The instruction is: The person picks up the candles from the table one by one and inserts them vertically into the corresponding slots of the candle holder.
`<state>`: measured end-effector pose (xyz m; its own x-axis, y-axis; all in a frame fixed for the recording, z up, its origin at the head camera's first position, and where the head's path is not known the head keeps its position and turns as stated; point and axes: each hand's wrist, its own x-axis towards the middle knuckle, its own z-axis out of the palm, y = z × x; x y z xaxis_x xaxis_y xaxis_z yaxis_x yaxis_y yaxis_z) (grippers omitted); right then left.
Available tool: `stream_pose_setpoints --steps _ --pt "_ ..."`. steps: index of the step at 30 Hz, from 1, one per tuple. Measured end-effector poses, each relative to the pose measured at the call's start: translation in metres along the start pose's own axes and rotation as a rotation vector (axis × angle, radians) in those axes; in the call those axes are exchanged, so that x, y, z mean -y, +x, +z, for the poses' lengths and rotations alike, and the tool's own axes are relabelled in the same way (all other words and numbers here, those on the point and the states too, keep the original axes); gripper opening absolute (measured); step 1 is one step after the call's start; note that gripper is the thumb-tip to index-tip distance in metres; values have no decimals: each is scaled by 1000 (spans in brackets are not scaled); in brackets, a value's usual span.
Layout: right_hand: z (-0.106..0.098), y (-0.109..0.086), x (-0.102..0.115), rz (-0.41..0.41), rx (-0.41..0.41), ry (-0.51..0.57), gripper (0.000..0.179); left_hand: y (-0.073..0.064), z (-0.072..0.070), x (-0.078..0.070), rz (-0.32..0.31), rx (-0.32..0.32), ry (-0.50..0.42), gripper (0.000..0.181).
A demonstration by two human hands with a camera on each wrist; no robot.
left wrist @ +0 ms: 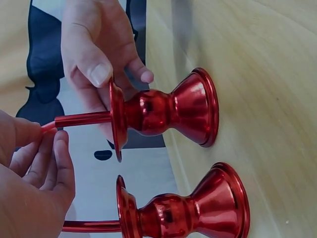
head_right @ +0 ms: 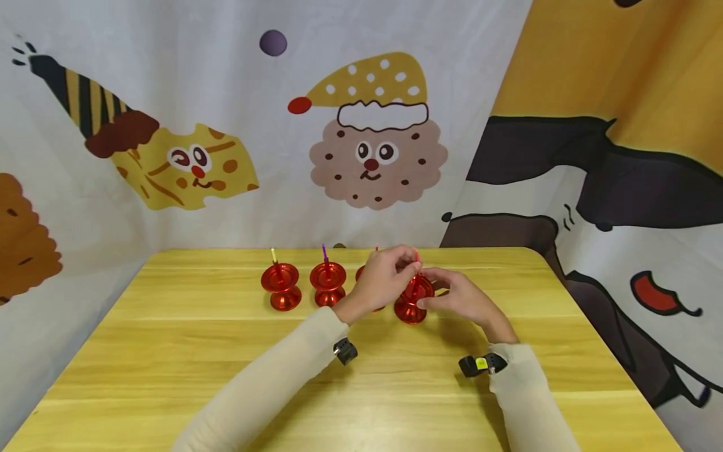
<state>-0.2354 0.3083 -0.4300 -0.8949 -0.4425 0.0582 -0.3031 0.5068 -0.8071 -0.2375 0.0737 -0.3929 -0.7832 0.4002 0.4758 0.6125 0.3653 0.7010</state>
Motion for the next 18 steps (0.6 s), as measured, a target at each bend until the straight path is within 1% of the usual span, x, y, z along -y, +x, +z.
stream_pose_setpoints --steps 5,11,18 --pt "0 -1 1 6 0 -3 61 0 1 1 16 21 53 10" --pt "1 -1 1 6 -1 4 60 0 2 2 29 34 90 15" --pt "1 -1 1 6 1 9 60 1 1 1 74 59 150 14"
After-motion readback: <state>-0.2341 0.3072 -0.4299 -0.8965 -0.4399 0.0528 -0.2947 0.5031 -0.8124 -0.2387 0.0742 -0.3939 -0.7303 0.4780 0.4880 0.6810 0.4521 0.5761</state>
